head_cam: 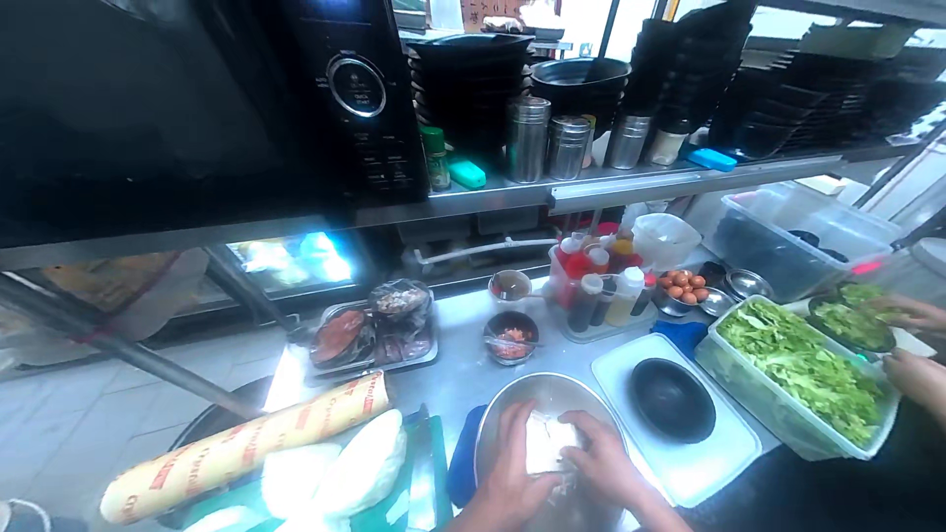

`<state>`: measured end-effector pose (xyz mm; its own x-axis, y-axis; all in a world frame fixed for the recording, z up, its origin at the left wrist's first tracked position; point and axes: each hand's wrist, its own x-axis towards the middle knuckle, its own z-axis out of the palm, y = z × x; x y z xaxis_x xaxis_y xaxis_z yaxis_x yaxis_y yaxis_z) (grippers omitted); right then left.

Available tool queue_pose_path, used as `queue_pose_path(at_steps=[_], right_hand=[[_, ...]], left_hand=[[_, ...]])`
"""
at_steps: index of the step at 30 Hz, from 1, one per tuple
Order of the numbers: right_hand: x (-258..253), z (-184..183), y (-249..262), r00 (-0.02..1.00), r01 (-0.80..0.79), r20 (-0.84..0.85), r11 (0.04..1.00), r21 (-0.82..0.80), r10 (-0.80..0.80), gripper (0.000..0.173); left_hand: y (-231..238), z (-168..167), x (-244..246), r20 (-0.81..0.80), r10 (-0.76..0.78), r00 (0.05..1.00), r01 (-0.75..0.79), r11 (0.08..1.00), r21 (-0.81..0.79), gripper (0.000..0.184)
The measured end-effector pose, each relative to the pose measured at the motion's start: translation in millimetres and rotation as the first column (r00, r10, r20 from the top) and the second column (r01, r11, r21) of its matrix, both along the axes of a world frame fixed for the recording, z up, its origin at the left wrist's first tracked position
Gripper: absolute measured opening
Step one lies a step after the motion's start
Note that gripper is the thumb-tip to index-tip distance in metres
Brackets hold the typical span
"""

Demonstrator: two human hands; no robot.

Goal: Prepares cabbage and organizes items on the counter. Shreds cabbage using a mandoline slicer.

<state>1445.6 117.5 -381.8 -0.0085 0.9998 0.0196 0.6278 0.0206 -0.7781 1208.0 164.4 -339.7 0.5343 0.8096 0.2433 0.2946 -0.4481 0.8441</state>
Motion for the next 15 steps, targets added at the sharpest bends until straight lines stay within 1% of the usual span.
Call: queue_pose_path(at_steps=[2, 6, 7, 8, 10, 12, 13, 15], right_hand=[[-1, -6, -1, 0.999, -0.020, -0.027, 0.999, 0.043, 0.021, 0.044], [-7, 1, 2, 0.994, -0.091, -0.048, 0.988, 0.122, 0.098, 0.041], [-6, -2, 3, 0.993, -0.099, -0.047, 0.987, 0.126, 0.105, 0.040], [-4, -12, 3, 0.995, -0.091, -0.032, 0.991, 0.103, 0.094, 0.040], [8, -44, 1, 0.999, -0.045, 0.030, 0.999, -0.014, 0.045, 0.042], [19, -66, -2, 0.998, -0.008, 0.066, 0.994, -0.108, 0.015, 0.045], [19, -64, -2, 0.998, -0.002, 0.061, 0.994, -0.112, 0.009, 0.045], [8, -41, 1, 0.999, -0.035, 0.006, 0.998, -0.047, 0.035, 0.043]], left_hand=[[3, 0, 0, -0.030, -0.002, 1.000, 0.002, 1.000, -0.001, 0.109], [11, 5, -5, -0.123, -0.025, 0.992, 0.020, 0.999, -0.038, 0.115], [13, 5, -6, -0.150, -0.028, 0.988, 0.022, 0.999, -0.043, 0.115], [15, 5, -7, -0.177, -0.026, 0.984, 0.019, 0.999, -0.042, 0.115], [18, 1, -11, -0.216, -0.007, 0.976, 0.002, 1.000, -0.025, 0.116], [18, -1, -13, -0.213, 0.006, 0.977, -0.009, 1.000, -0.011, 0.116], [17, -1, -15, -0.201, 0.005, 0.980, -0.007, 1.000, -0.010, 0.115], [16, -1, -14, -0.198, 0.007, 0.980, -0.009, 1.000, -0.010, 0.114]])
